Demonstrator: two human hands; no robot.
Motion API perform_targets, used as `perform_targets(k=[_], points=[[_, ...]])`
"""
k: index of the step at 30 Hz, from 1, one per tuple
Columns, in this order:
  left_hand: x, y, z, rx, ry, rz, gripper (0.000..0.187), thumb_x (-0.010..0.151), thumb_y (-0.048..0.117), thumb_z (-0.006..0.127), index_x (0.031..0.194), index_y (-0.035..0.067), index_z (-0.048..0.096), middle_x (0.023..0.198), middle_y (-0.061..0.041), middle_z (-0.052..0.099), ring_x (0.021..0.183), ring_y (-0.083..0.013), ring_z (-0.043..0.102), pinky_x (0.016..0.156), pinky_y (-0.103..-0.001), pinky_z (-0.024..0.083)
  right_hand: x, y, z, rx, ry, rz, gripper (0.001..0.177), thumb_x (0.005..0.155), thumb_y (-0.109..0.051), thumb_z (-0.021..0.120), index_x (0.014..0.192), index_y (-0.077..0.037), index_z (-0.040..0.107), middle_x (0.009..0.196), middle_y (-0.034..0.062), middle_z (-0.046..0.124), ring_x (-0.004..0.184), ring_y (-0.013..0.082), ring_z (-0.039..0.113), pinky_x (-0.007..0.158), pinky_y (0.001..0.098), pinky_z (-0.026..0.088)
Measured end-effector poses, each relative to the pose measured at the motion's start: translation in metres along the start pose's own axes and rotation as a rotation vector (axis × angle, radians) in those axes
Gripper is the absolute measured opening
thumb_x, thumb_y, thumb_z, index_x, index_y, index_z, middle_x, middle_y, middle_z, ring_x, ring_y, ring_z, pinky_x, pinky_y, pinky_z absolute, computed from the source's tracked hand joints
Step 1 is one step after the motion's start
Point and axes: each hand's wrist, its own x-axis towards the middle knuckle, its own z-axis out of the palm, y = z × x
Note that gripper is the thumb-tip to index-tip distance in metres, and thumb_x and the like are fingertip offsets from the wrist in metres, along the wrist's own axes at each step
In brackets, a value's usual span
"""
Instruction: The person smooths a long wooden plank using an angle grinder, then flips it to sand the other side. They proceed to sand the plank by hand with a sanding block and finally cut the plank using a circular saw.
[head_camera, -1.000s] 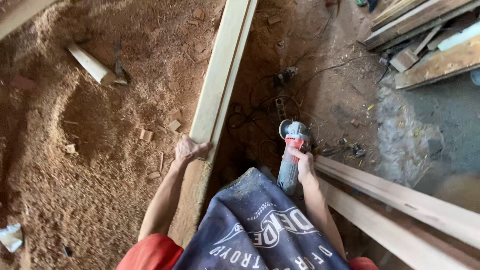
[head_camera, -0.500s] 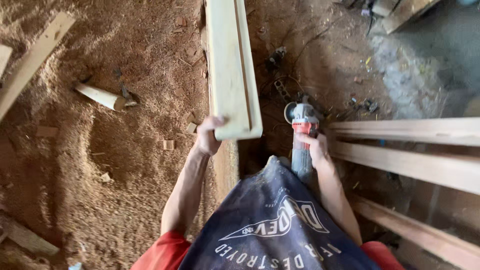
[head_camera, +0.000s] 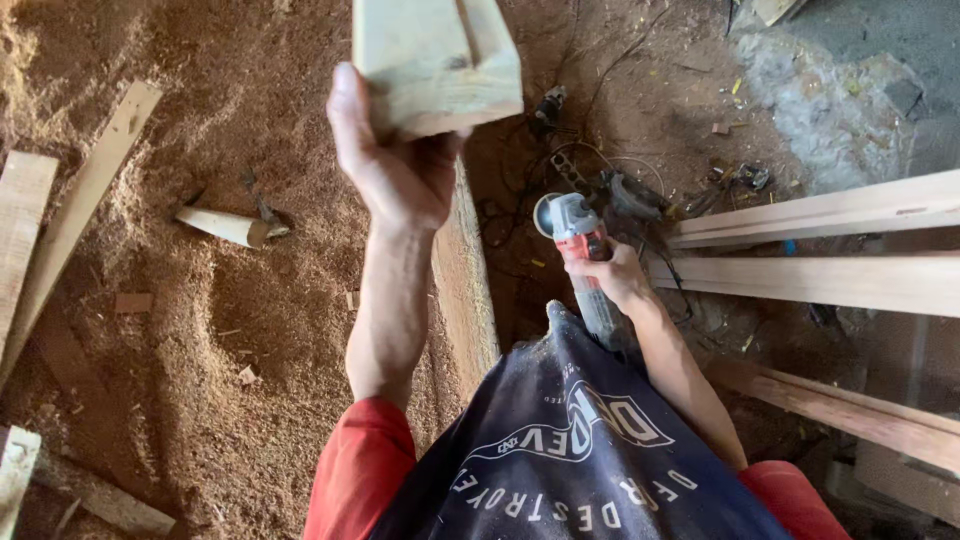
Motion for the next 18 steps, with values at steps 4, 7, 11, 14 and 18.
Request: perform_targets(k=[4, 7, 11, 14, 18], points=[[0.008, 0.013, 0.005, -0.090, -0.018, 0.039, 0.079, 0.090, 0.060, 0.066, 0.125, -0.011, 0.062, 0.096, -0.024, 0.066, 0.083, -0.0348, 0.075, 0.073, -0.048, 0.066, 0.001, -0.001, 0.001, -0.030, -0.024, 0.014, 0.046, 0.068, -0.017, 0.084, 0.110, -0.003, 0.071, 0.096, 0.0053, 0.074, 0.086, 0.0145, 0.070, 0.081, 0.0298, 0.056], [0.006, 0.020, 0.009, -0.093, 0.024, 0.038, 0.077, 0.088, 0.058, 0.066, 0.123, -0.011, 0.062, 0.098, -0.025, 0.068, 0.083, -0.0348, 0.076, 0.075, -0.046, 0.064, 0.005, -0.001, 0.002, -0.058, -0.037, 0.015, 0.045, 0.069, -0.019, 0.085, 0.107, -0.002, 0.071, 0.095, 0.0062, 0.075, 0.085, 0.0153, 0.071, 0.080, 0.0302, 0.057], [0.005, 0.021, 0.013, -0.081, 0.013, 0.053, 0.077, 0.092, 0.058, 0.067, 0.123, -0.012, 0.062, 0.099, -0.025, 0.068, 0.085, -0.0356, 0.077, 0.073, -0.044, 0.063, 0.010, -0.001, 0.003, -0.062, -0.068, -0.010, 0.042, 0.070, -0.020, 0.084, 0.106, -0.002, 0.071, 0.095, 0.0059, 0.074, 0.086, 0.0143, 0.070, 0.081, 0.0288, 0.056], [0.005, 0.022, 0.019, -0.072, 0.004, 0.043, 0.077, 0.091, 0.058, 0.067, 0.124, -0.011, 0.063, 0.100, -0.024, 0.069, 0.084, -0.0338, 0.077, 0.074, -0.043, 0.065, 0.013, -0.006, 0.004, -0.040, -0.085, -0.007, 0.042, 0.070, -0.020, 0.084, 0.106, -0.003, 0.071, 0.095, 0.0052, 0.074, 0.085, 0.0143, 0.070, 0.081, 0.0290, 0.056], [0.001, 0.021, 0.027, -0.059, 0.048, 0.007, 0.074, 0.088, 0.061, 0.070, 0.123, -0.005, 0.063, 0.099, -0.018, 0.073, 0.083, -0.0276, 0.079, 0.074, -0.041, 0.067, 0.020, -0.014, 0.006, 0.037, -0.120, -0.008, 0.042, 0.071, -0.018, 0.084, 0.107, -0.003, 0.071, 0.096, 0.0040, 0.074, 0.086, 0.0145, 0.070, 0.081, 0.0302, 0.056]])
